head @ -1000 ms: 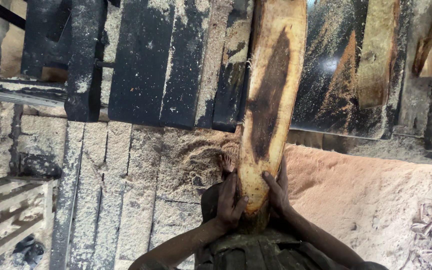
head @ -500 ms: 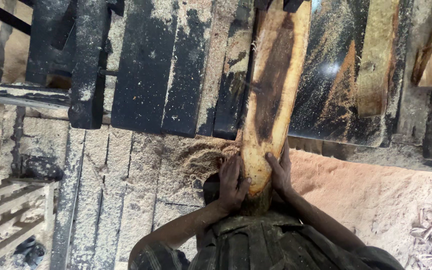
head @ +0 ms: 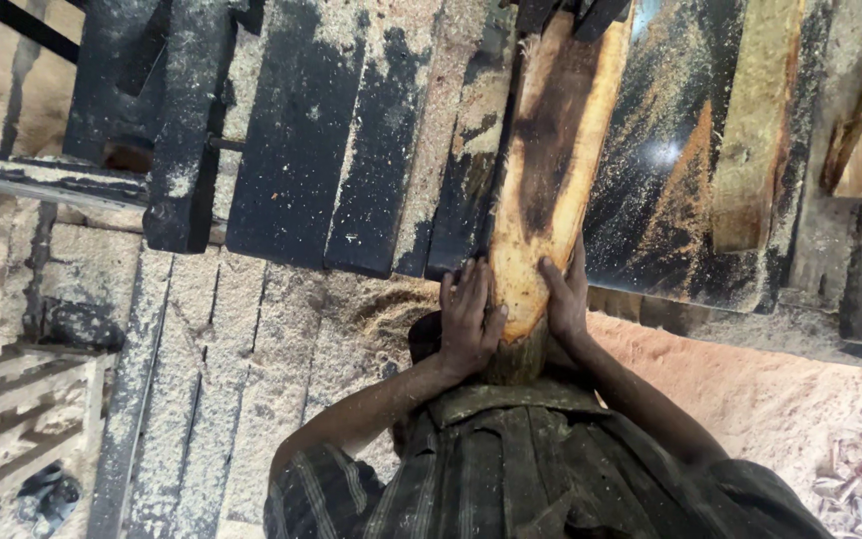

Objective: The person cuts wooden planks and blocks into shaped pieces by feeding them through a vertical band saw, turning them to cut different edges and applying liquid to the saw blade.

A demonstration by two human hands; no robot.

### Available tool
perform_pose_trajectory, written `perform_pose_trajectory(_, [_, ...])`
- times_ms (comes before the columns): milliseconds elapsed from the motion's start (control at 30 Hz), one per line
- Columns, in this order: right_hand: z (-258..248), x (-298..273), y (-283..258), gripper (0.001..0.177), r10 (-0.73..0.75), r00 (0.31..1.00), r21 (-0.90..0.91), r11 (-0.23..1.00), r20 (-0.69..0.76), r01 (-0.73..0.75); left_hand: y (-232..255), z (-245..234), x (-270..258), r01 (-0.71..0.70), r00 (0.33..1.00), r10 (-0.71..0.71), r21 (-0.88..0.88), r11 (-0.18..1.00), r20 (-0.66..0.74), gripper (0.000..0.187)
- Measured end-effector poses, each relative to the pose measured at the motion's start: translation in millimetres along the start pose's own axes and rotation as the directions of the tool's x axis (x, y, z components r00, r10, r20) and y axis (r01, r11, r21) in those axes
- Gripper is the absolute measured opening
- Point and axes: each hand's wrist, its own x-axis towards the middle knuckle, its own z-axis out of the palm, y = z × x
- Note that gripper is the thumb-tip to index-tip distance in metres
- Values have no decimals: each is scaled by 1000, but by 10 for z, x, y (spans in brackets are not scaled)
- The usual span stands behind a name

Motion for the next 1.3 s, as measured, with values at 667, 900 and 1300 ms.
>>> perform_pose_trajectory(667, [-26,998,-237,71,-66,998,51,996,-20,67,-287,209,1122,-99,993,104,91,991,-52,64])
perform_pose_trajectory(900, [-41,775,-48,73,-127,984,-144,984,-127,108,-208,151,1000,-13,998,13,-2,1000,-62,70])
perform_pose_trajectory(1300, [105,56,596,79,-437,885,-478,819,-160,318,-573,182,203,-198,977,172,233,952,126,100])
